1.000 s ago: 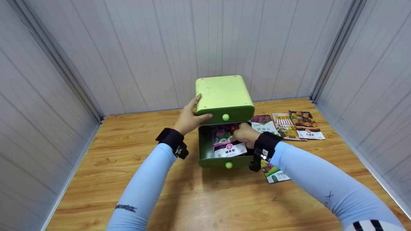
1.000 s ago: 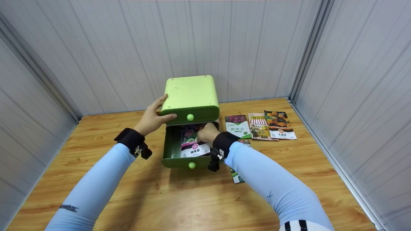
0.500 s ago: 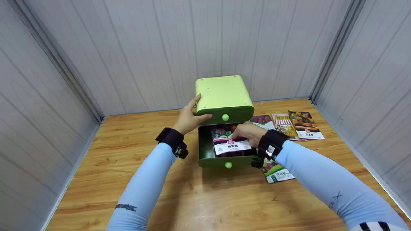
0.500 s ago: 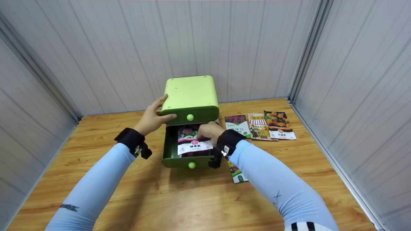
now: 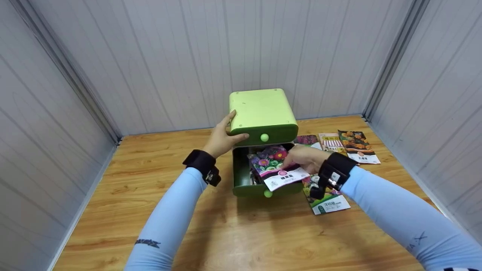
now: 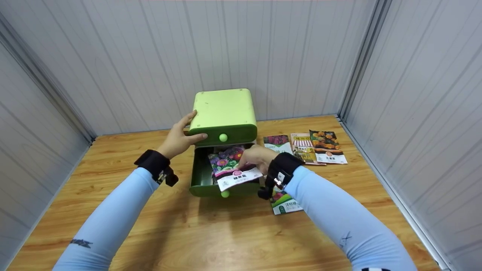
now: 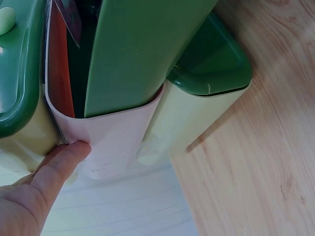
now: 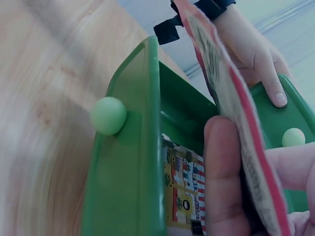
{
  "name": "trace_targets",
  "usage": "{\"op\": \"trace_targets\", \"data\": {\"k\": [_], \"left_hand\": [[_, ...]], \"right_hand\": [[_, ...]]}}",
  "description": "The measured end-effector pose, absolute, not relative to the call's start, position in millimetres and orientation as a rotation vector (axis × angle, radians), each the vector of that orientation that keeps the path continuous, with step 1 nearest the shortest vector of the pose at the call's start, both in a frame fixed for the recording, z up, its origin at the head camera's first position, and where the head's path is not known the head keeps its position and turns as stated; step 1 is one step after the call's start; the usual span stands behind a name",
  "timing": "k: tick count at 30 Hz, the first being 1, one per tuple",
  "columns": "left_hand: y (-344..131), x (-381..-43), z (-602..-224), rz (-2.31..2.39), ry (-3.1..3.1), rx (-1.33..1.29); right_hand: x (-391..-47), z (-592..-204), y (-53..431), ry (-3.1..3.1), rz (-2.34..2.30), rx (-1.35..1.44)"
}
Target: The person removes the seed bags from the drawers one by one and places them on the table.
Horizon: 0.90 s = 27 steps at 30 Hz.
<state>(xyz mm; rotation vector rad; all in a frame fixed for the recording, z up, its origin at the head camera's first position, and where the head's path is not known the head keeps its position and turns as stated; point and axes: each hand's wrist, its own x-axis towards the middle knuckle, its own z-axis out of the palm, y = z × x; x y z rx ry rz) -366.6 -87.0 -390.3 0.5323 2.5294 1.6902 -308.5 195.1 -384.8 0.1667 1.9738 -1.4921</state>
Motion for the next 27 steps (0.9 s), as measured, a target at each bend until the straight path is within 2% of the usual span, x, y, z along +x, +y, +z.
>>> {"op": "trace_targets", "data": {"k": [17, 27], "left_hand": [[-89, -363, -390, 1.63, 2.592, 0.554], [-88, -362, -390, 1.653, 2.555, 0.56]], "right_hand": [[-289, -382, 239, 2.066, -1.369, 0.12], [-288, -388, 270, 2.143, -1.386, -0.023]]}}
